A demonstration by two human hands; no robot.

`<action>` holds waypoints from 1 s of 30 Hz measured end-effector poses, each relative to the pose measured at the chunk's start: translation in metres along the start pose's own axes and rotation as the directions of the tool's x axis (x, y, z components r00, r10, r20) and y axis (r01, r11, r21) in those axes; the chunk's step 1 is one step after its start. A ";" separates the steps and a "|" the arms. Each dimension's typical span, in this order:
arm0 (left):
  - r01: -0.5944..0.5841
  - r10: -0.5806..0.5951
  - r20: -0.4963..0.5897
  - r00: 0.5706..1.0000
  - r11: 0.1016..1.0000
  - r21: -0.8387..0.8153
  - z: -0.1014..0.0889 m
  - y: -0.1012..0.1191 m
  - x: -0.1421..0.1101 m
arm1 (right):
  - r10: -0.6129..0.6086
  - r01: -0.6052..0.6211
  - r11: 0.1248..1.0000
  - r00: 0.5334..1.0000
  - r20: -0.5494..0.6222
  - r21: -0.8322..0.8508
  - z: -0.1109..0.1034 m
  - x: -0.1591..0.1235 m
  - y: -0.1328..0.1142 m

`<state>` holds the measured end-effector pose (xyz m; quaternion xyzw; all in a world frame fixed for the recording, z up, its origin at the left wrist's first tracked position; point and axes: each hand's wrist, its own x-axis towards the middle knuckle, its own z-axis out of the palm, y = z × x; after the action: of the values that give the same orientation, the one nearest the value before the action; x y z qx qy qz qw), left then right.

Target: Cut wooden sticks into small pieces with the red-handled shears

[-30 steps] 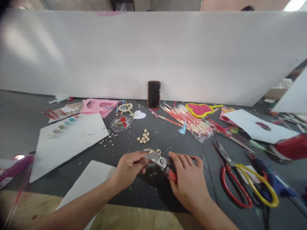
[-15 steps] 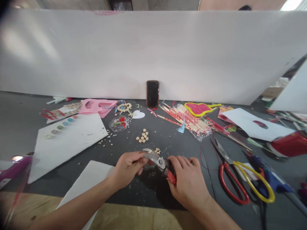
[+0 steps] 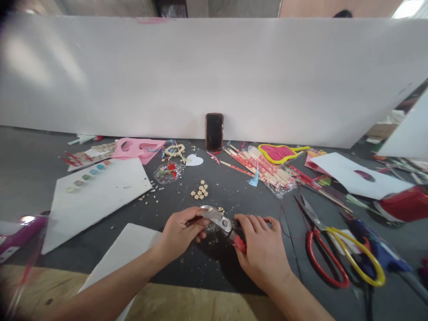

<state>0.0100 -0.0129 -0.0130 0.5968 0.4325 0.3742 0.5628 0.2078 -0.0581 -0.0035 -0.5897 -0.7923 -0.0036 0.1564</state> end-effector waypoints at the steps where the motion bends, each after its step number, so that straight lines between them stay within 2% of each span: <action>1: 0.003 -0.002 0.008 1.000 1.000 -0.012 0.001 -0.001 0.000 | -0.002 0.002 1.000 1.000 -0.002 -0.006 0.000 0.000 0.001; 7: 0.007 -0.007 0.067 0.998 1.000 0.005 0.001 -0.001 0.000 | -0.009 0.009 1.000 1.000 0.016 -0.025 0.003 -0.002 0.004; 16: 0.039 -0.051 0.163 0.985 0.996 0.075 -0.003 -0.001 0.000 | -0.014 0.009 0.998 0.997 0.070 0.068 0.009 -0.003 0.009; 20: 0.028 -0.049 0.168 0.985 0.992 0.124 -0.006 0.001 0.000 | -0.031 0.024 0.996 0.996 0.081 0.085 0.008 -0.002 0.008; 26: -0.049 0.018 0.177 0.984 0.984 0.172 -0.007 0.006 -0.001 | -0.036 0.030 0.998 0.994 0.107 0.061 0.006 -0.004 0.007; 30: -0.032 0.000 0.174 0.985 0.984 0.177 -0.006 0.005 -0.002 | -0.032 0.029 0.999 0.994 0.101 0.034 0.003 -0.007 0.006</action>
<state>0.0043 -0.0130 -0.0076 0.6786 0.4089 0.2852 0.5394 0.2148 -0.0623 -0.0095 -0.5745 -0.8080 0.0369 0.1255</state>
